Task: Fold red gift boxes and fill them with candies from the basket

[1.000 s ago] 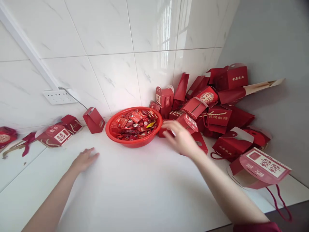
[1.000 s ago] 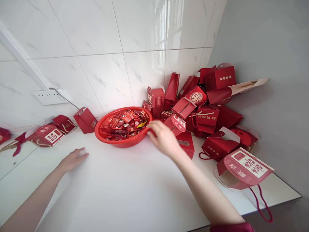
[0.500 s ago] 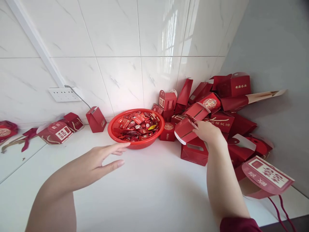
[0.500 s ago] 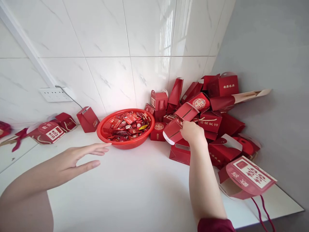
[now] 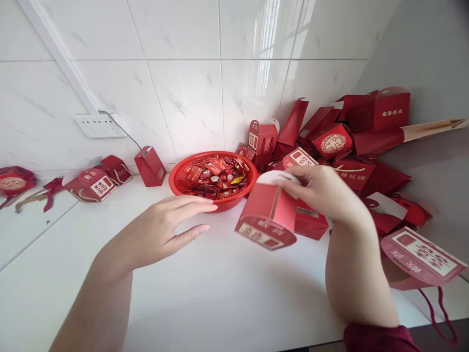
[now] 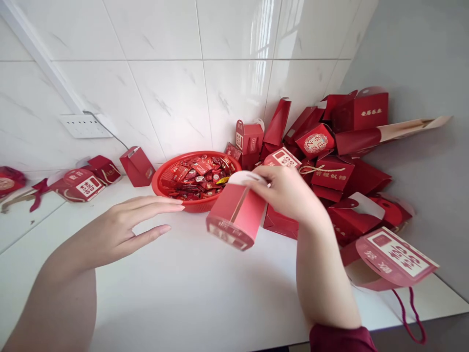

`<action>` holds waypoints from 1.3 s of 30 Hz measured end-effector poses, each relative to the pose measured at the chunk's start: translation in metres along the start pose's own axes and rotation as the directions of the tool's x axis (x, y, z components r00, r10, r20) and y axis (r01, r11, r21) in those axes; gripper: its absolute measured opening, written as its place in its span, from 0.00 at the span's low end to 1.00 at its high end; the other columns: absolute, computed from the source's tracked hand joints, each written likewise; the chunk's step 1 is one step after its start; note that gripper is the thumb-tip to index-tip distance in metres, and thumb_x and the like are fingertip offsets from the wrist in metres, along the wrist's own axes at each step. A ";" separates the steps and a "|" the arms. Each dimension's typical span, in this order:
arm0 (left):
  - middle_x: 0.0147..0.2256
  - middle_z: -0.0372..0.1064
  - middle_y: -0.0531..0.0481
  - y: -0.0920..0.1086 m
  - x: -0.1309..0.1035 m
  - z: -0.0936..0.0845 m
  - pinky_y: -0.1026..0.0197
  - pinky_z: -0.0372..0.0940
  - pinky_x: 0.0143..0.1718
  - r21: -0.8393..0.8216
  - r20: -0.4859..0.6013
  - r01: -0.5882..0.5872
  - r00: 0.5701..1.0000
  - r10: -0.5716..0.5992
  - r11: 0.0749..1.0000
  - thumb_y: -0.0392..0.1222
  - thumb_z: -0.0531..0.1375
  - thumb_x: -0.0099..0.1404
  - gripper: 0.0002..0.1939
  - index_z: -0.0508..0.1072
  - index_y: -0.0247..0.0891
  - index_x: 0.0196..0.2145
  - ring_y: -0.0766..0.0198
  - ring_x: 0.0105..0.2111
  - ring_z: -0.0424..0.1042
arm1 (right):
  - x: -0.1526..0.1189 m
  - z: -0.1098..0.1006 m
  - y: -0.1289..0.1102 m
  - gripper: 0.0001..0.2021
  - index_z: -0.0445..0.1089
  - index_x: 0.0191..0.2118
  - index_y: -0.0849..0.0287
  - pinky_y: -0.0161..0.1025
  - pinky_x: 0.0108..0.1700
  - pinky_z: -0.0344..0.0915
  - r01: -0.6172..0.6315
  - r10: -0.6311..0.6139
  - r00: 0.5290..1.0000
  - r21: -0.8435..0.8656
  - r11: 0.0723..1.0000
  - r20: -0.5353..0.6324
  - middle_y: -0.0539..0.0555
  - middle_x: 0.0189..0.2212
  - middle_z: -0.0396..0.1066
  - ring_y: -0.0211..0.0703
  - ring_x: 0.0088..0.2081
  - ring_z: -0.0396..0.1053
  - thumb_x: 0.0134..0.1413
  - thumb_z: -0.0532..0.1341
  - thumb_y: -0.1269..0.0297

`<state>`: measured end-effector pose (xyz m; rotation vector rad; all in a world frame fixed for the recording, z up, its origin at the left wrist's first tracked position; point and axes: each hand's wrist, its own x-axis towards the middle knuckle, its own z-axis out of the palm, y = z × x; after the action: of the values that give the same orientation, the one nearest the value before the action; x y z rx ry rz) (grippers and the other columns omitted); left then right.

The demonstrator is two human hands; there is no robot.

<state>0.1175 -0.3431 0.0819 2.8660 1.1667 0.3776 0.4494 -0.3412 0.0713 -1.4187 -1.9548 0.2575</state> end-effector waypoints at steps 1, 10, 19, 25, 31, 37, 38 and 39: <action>0.60 0.65 0.53 0.002 0.001 0.002 0.55 0.62 0.60 -0.009 -0.019 -0.035 0.999 0.035 0.999 0.52 0.53 0.72 0.19 0.70 0.50 0.57 0.56 0.58 0.67 | 0.002 0.010 -0.006 0.15 0.74 0.34 0.58 0.35 0.27 0.56 0.061 -0.064 0.994 0.043 0.997 0.089 0.50 0.23 0.69 0.39 0.25 0.63 0.63 0.57 0.54; 0.59 0.65 0.52 0.007 0.016 0.026 0.57 0.64 0.54 -0.045 0.085 -0.106 0.990 0.110 0.993 0.44 0.54 0.72 0.15 0.73 0.47 0.53 0.57 0.54 0.69 | 0.013 0.094 -0.022 0.12 0.72 0.48 0.56 0.39 0.44 0.65 0.248 -0.311 0.890 0.219 0.944 0.332 0.54 0.46 0.74 0.45 0.44 0.72 0.62 0.57 0.72; 0.52 0.69 0.50 0.008 0.019 0.025 0.58 0.65 0.48 -0.228 0.299 0.068 0.954 0.004 0.971 0.54 0.65 0.60 0.26 0.69 0.48 0.55 0.53 0.51 0.70 | 0.002 0.091 -0.026 0.12 0.73 0.39 0.57 0.34 0.38 0.63 0.330 -0.336 0.887 0.072 0.941 0.318 0.53 0.42 0.71 0.39 0.37 0.71 0.60 0.55 0.80; 0.68 0.49 0.48 0.005 0.021 0.043 0.54 0.58 0.60 -0.318 0.387 0.112 0.922 0.021 0.941 0.62 0.69 0.50 0.55 0.47 0.51 0.69 0.48 0.65 0.55 | 0.006 0.103 -0.024 0.08 0.72 0.43 0.59 0.35 0.34 0.60 0.310 -0.262 0.886 -0.071 0.948 0.383 0.55 0.41 0.74 0.43 0.37 0.72 0.63 0.57 0.72; 0.70 0.43 0.43 0.002 0.021 0.066 0.50 0.53 0.63 -0.314 0.477 0.143 0.878 0.026 0.939 0.67 0.70 0.42 0.66 0.42 0.46 0.70 0.42 0.68 0.48 | 0.012 0.113 -0.016 0.06 0.74 0.38 0.57 0.35 0.33 0.58 0.291 -0.198 0.824 -0.097 0.952 0.531 0.55 0.38 0.76 0.45 0.39 0.72 0.62 0.59 0.67; 0.61 0.59 0.40 -0.001 0.028 0.069 0.52 0.62 0.55 -0.329 0.498 0.223 0.867 -0.032 0.918 0.59 0.72 0.40 0.59 0.52 0.44 0.65 0.42 0.60 0.61 | 0.018 0.124 -0.006 0.13 0.74 0.30 0.59 0.35 0.27 0.52 0.274 -0.117 0.774 -0.163 0.948 0.623 0.55 0.28 0.74 0.41 0.28 0.67 0.63 0.55 0.64; 0.61 0.59 0.41 -0.002 0.030 0.068 0.53 0.63 0.53 -0.329 0.509 0.240 0.860 -0.042 0.913 0.58 0.72 0.41 0.58 0.52 0.45 0.65 0.43 0.60 0.62 | 0.019 0.126 -0.004 0.13 0.74 0.30 0.59 0.35 0.27 0.51 0.291 -0.140 0.766 -0.144 0.946 0.627 0.54 0.27 0.74 0.40 0.28 0.66 0.63 0.54 0.65; 0.60 0.60 0.42 -0.004 0.031 0.068 0.54 0.64 0.51 -0.322 0.527 0.258 0.848 -0.054 0.911 0.57 0.72 0.41 0.56 0.53 0.44 0.64 0.44 0.58 0.63 | 0.020 0.127 -0.003 0.14 0.73 0.29 0.59 0.35 0.27 0.51 0.307 -0.165 0.759 -0.123 0.944 0.629 0.53 0.26 0.73 0.39 0.27 0.64 0.63 0.54 0.66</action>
<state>0.1525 -0.3142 0.0222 2.2953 1.0672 -0.1485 0.3636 -0.2947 -0.0119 -1.2935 -2.7545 0.4365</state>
